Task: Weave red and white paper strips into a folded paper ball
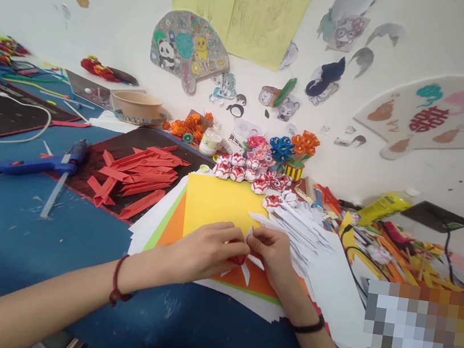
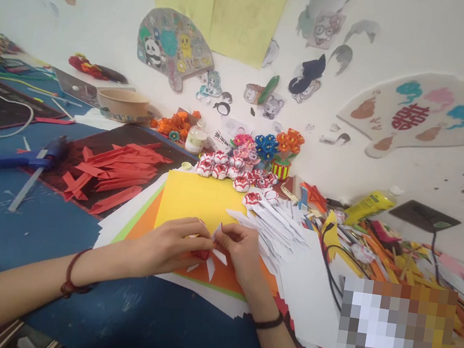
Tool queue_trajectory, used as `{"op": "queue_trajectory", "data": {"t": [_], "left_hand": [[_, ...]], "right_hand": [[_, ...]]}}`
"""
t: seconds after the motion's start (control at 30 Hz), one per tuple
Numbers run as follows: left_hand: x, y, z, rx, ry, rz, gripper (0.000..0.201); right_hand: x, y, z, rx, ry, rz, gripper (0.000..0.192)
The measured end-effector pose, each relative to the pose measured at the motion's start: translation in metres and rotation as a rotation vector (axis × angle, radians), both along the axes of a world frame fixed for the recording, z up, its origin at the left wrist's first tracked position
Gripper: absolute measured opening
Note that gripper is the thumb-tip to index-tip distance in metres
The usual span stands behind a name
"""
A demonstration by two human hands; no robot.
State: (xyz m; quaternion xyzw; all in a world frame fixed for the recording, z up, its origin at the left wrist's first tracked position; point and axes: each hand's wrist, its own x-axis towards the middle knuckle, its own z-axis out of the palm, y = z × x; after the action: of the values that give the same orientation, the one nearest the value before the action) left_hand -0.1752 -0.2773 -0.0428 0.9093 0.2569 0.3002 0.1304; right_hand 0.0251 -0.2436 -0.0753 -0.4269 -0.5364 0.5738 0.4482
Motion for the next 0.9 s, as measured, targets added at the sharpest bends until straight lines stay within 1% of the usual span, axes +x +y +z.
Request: {"op": "queue_trajectory", "data": {"t": [0.17,0.3,0.4,0.53,0.63,0.73,0.9], "left_hand": [[0.001,-0.002,-0.003,0.016,-0.008,0.027,0.014],[0.004,-0.003,-0.001,-0.014,-0.022,0.016,0.014],[0.006,-0.002,-0.001,-0.021,0.005,0.023,0.014],[0.007,-0.001,-0.003,0.035,0.06,0.036,0.017],[0.006,-0.001,-0.003,0.064,0.084,0.017,0.016],[0.005,-0.001,-0.004,0.078,0.072,0.007,0.015],[0.005,-0.003,-0.002,0.036,0.033,0.021,0.016]], "right_hand": [[-0.002,-0.002,0.005,0.016,0.015,0.003,0.027],[-0.002,-0.002,0.006,0.084,-0.019,0.02,0.028],[-0.001,-0.001,0.004,0.106,-0.052,0.034,0.029],[0.001,0.001,-0.001,0.093,-0.055,0.03,0.028],[0.002,0.002,-0.004,0.104,-0.031,0.026,0.025],[0.002,0.002,-0.004,0.125,-0.032,0.019,0.023],[0.002,0.002,-0.005,0.115,-0.023,0.026,0.021]]}}
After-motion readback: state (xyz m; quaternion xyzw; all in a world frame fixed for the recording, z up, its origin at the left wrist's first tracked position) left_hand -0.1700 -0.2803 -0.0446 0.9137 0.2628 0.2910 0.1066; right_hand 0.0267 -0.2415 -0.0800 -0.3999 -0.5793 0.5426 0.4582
